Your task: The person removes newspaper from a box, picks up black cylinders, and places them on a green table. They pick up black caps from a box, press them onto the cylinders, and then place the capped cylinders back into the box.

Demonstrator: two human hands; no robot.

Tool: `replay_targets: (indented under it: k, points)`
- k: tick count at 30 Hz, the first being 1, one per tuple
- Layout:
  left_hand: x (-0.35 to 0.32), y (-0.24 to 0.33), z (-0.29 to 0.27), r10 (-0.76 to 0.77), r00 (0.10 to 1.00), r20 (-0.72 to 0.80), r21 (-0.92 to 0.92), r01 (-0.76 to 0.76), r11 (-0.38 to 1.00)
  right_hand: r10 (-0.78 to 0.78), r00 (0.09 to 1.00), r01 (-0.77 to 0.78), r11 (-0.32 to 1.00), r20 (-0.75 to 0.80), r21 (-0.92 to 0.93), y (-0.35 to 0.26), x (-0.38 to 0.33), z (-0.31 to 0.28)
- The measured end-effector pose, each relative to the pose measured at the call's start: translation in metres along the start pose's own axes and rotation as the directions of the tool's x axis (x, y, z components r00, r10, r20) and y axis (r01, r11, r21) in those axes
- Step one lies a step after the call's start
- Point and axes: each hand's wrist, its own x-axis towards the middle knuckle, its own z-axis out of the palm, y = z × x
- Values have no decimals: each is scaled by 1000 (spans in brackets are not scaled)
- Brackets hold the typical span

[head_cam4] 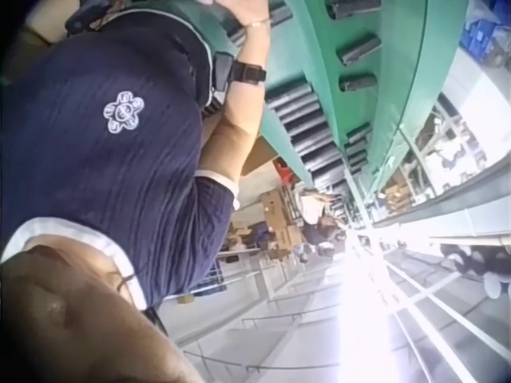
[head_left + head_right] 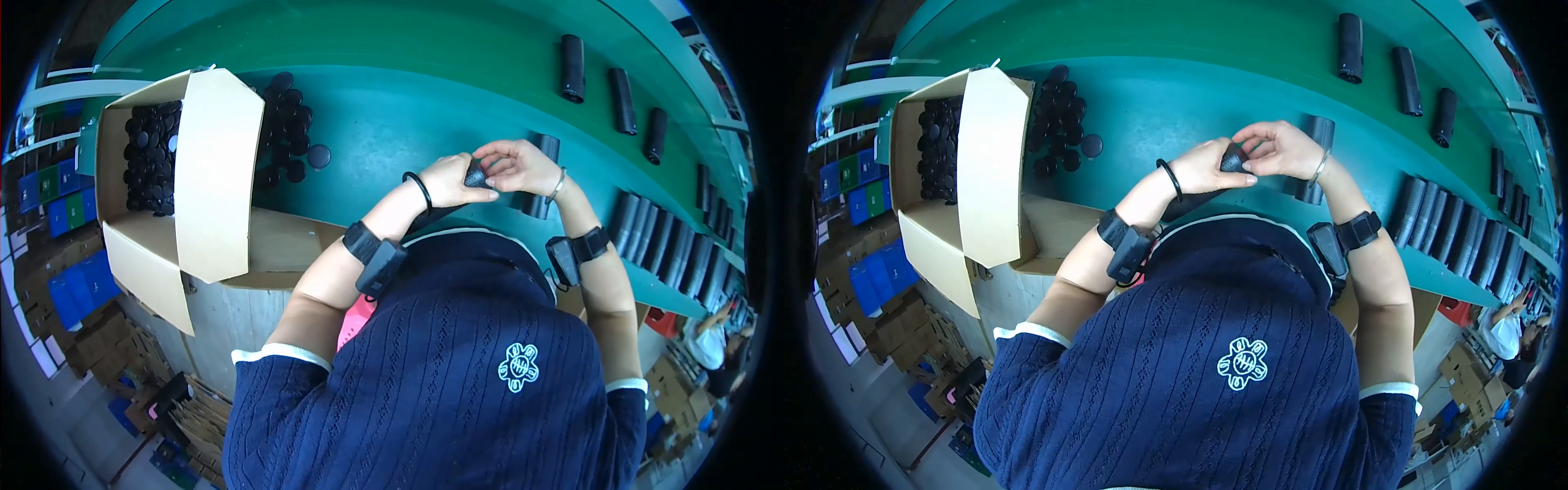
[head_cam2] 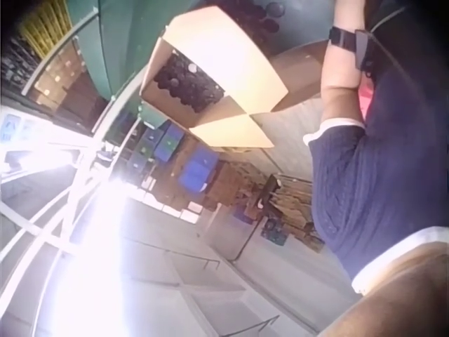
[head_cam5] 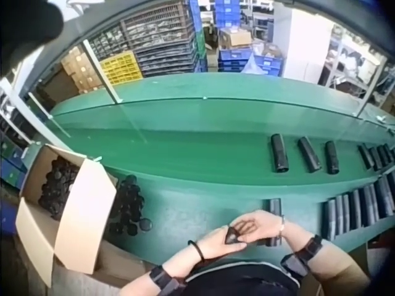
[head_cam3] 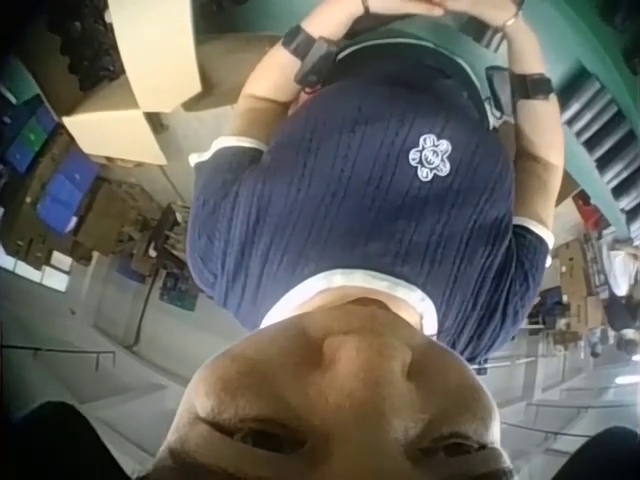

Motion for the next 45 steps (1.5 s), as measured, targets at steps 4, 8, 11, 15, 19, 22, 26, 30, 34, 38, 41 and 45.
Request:
replay_targets:
  k: [4,8,11,15,19,22,26,30,34,38,41,45]
  points:
    - [-18,6,8,-74,997,12,121,72,990,7,999,-2,990,35,-143,-2,-2,20]
    - [-33,-1,23,-78,996,44,51,76,996,-66,998,66,957,11,-284,13,-4,39]
    - [-42,1,24,-76,995,71,39,73,997,30,999,-30,999,33,-15,47,-7,41]
    - [-52,-10,14,-24,999,-47,-73,21,997,-72,995,57,981,76,184,29,-17,52]
    - [-58,-4,5,26,972,-234,-156,-64,986,-38,978,121,903,-205,412,21,-10,69]
    - [-48,-14,12,-95,941,-324,-713,-176,679,-113,908,273,890,-403,366,21,7,83]
    - [-42,-18,20,-106,925,-366,-811,-261,523,-62,913,255,858,-403,446,21,18,89]
    - [-35,-21,23,-118,881,-458,-765,-323,557,-141,904,312,864,-405,395,17,24,89]
    - [-41,-24,14,-140,922,-361,-873,-281,399,-27,957,218,725,-290,653,19,21,79]
    - [-34,-25,-8,-117,957,-265,-958,-248,142,-218,967,207,974,-134,-93,63,14,75]
    - [-17,-27,-18,9,982,-187,-982,-187,-11,-183,968,206,970,-173,129,60,17,68]
    - [-12,-31,-24,-447,854,-265,-957,-176,231,-145,839,187,982,-525,27,42,42,-19]
